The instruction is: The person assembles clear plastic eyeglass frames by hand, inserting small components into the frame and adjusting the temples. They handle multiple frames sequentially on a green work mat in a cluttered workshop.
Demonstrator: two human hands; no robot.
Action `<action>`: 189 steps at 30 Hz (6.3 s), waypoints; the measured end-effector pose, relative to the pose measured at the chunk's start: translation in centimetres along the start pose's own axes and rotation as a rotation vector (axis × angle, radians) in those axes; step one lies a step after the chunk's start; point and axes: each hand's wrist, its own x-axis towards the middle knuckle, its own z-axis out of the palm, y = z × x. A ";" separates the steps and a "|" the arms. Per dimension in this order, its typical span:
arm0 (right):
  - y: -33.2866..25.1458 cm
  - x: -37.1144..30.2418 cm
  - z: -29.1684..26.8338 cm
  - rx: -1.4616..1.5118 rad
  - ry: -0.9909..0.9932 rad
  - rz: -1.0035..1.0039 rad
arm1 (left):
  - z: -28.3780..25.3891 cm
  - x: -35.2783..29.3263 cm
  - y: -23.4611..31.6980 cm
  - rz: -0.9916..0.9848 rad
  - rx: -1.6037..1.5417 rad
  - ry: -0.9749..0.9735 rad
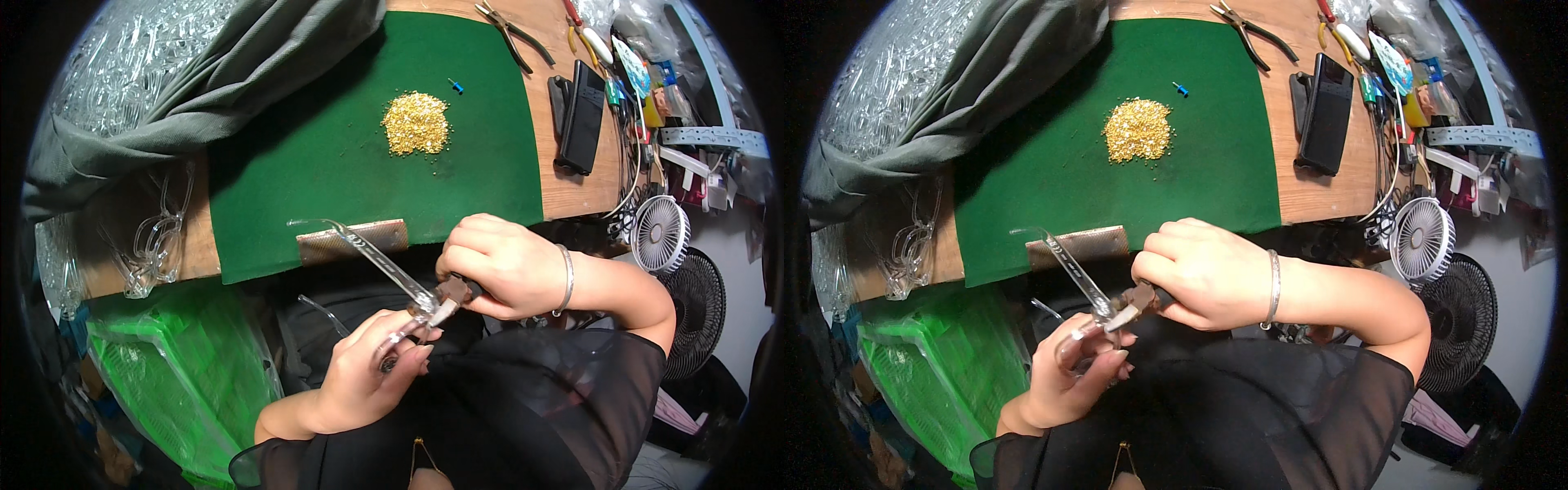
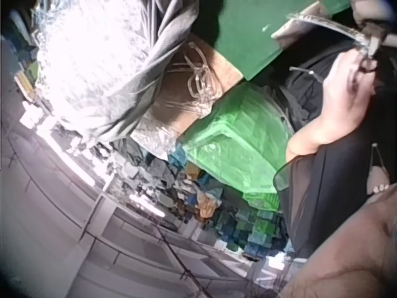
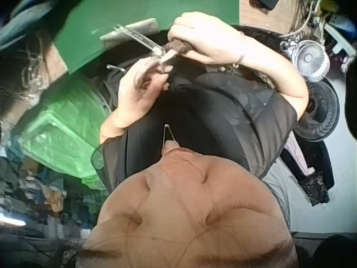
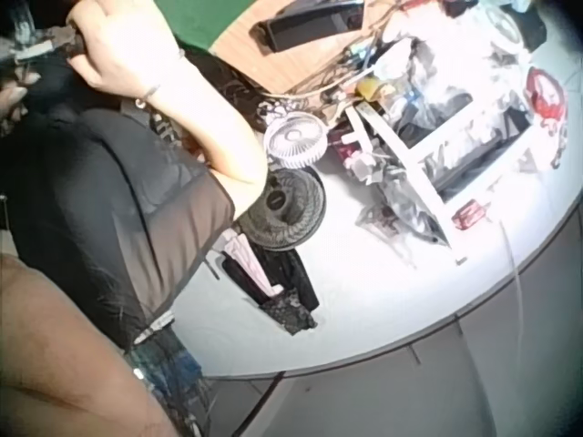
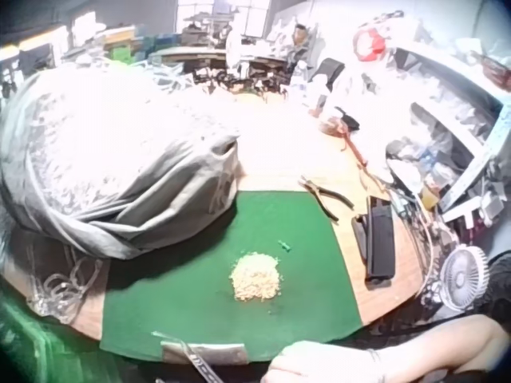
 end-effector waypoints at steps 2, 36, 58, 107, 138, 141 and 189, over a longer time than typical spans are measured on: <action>0.8 -0.4 0.2 0.028 0.067 0.059 | 0.0 -0.1 0.0 -0.029 -0.176 0.063; -0.3 1.9 1.4 0.299 0.552 -0.251 | 0.1 0.8 1.1 -0.184 -0.487 -0.082; 0.2 1.2 2.5 0.523 0.541 -0.254 | 0.1 0.4 0.2 -0.070 -0.288 -0.145; -1.8 0.0 -1.4 0.057 -0.094 0.080 | -1.3 -0.2 0.2 -0.052 -0.175 -0.194; -1.2 -0.5 0.2 -0.116 0.084 -0.026 | -0.8 0.6 0.1 0.312 0.417 -0.089; -1.1 -0.5 0.2 -0.144 0.083 -0.026 | -0.8 0.6 -0.3 0.336 0.433 -0.077; -1.3 -2.0 2.6 -0.249 0.165 -0.017 | -1.3 1.0 -3.9 0.539 0.493 -0.205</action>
